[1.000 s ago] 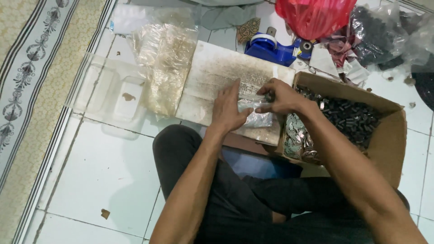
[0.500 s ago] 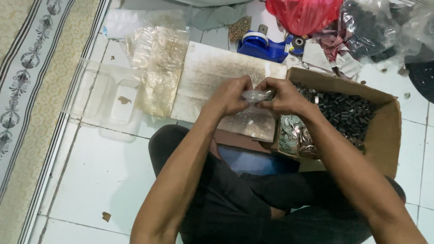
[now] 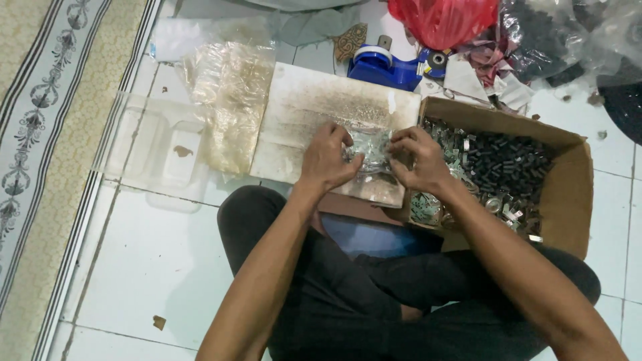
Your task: Sorting and assembling small metal components from a box into a plastic bag and onto a workspace.
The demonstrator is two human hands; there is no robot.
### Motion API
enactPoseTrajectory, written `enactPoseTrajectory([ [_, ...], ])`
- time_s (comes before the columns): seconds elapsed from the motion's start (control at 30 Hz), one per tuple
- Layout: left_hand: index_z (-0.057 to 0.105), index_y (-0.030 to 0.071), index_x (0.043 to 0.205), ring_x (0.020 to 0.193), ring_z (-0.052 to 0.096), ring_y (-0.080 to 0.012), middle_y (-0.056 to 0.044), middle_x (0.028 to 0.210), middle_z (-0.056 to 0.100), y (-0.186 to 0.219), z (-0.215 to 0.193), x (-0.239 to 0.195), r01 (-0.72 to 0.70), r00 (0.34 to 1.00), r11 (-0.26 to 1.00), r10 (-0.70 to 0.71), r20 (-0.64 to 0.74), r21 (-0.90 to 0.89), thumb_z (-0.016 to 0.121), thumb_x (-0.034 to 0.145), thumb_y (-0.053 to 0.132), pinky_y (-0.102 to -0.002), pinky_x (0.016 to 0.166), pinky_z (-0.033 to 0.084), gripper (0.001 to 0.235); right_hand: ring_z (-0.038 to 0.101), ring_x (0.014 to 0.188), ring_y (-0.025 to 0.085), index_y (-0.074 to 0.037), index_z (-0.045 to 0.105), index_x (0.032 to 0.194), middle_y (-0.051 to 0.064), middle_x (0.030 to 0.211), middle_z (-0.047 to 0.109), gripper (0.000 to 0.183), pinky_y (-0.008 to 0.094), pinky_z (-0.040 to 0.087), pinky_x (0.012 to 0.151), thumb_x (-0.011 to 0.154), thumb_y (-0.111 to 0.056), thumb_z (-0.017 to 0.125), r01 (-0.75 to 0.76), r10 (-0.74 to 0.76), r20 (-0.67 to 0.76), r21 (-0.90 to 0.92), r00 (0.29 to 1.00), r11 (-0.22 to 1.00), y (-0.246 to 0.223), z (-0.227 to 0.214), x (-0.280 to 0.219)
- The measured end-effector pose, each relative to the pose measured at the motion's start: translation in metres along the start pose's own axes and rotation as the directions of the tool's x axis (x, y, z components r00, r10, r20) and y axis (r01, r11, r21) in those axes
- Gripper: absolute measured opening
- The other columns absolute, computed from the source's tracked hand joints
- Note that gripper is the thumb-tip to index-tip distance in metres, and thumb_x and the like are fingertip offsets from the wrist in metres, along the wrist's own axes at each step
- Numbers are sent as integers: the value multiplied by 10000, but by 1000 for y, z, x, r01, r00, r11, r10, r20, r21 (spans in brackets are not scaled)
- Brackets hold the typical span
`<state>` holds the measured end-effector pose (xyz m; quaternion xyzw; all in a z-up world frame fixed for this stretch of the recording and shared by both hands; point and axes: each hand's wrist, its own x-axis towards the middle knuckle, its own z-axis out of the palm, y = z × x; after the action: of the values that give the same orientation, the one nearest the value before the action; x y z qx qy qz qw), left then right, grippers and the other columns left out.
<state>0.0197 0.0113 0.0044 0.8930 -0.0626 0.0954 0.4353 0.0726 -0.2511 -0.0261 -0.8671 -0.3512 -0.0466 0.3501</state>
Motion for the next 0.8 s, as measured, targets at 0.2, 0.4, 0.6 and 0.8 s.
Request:
enactPoseTrajectory([
  [0.2, 527, 17, 1260, 1138, 631, -452, -216, 1109, 603, 10, -10, -3, 188, 961, 982, -189, 202, 22, 871, 793, 281, -519, 975, 529, 637, 696, 972, 375, -93, 775, 956, 137, 1025, 689, 123, 452, 554, 828, 890, -197, 779, -44, 51, 58, -116, 997, 992, -12, 6, 15],
  [0.4, 417, -27, 1446, 1184, 615, -441, -232, 1136, 623, 25, -22, -2, 271, 942, 962, -261, 209, -17, 865, 815, 245, -532, 1038, 495, 819, 578, 1132, 515, -36, 691, 1293, 270, 1174, 566, 621, 576, 469, 950, 818, -425, 786, -251, 301, 316, -190, 900, 949, -49, -13, 62],
  [0.6, 393, -32, 1488, 1259, 558, -452, -246, 1225, 593, 13, -13, -10, 301, 940, 948, -276, 202, -104, 968, 648, 232, -522, 1107, 442, 1051, 681, 1116, 328, -212, 693, 1056, 45, 1090, 721, 555, 456, 464, 969, 620, -420, 967, -541, 552, 426, -161, 717, 826, -8, 7, 65],
  [0.8, 649, 15, 1278, 1229, 647, -361, -198, 1184, 702, 10, -16, -3, 478, 861, 819, -367, 352, -316, 977, 628, 230, -426, 1077, 510, 759, 566, 841, 164, -18, 629, 982, 26, 879, 557, 464, 259, 425, 734, 647, -42, 949, -600, 489, 347, 466, 800, 650, -45, -6, 40],
])
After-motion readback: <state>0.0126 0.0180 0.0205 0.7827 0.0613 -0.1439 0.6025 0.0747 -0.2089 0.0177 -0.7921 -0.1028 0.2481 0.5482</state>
